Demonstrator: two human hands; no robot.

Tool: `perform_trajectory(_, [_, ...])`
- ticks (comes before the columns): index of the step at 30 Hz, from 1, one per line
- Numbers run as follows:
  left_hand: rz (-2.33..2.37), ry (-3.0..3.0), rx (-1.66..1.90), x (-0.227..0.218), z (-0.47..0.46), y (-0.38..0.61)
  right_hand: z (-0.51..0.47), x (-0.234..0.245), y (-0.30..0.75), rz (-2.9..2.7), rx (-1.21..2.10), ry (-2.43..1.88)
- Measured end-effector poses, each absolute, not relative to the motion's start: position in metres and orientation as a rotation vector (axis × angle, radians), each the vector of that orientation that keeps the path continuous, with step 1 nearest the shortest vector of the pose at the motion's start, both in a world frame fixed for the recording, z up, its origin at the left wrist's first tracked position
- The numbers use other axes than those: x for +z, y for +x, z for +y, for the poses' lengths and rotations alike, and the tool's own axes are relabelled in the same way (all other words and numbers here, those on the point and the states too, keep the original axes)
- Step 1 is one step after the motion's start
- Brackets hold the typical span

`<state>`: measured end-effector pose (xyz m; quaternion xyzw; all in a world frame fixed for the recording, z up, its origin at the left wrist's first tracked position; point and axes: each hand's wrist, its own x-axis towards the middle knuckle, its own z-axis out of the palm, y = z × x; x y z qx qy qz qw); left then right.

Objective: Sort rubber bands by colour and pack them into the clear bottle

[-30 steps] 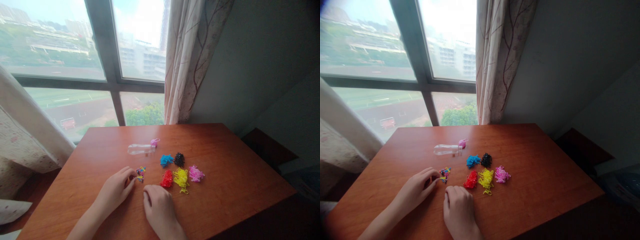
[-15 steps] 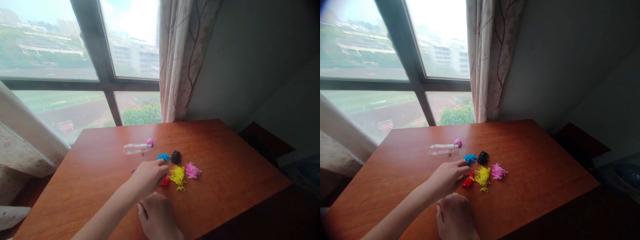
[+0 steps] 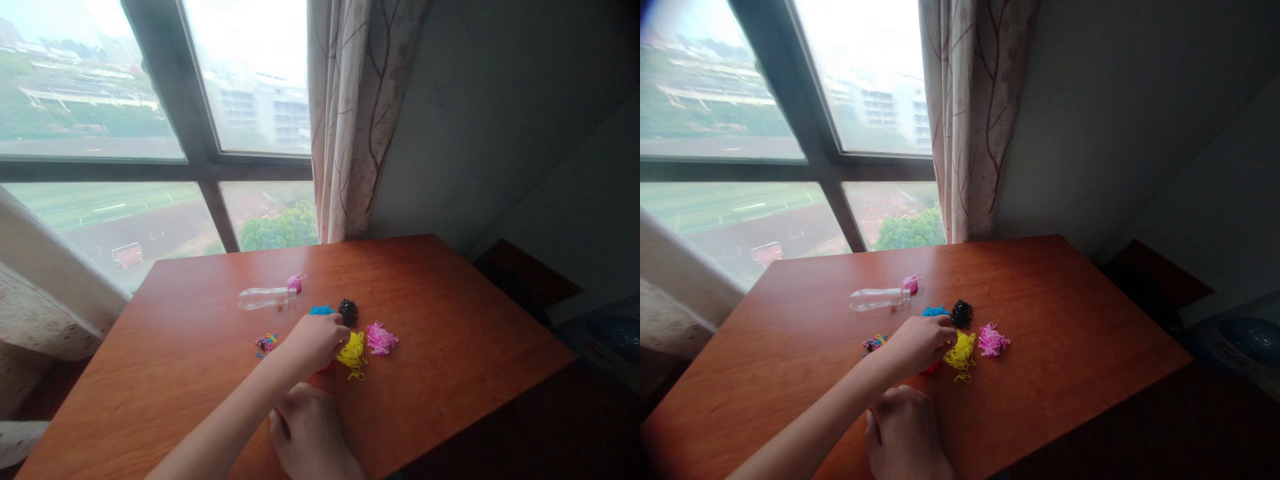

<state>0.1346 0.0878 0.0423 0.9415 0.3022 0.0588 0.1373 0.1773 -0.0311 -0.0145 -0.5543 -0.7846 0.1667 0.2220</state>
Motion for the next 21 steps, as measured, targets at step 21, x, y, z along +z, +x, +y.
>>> perform_trajectory(21, [1.551,2.150,0.482,0.013,0.059,-0.016,-0.011,-0.008,0.155,-2.046,0.372,-1.754])
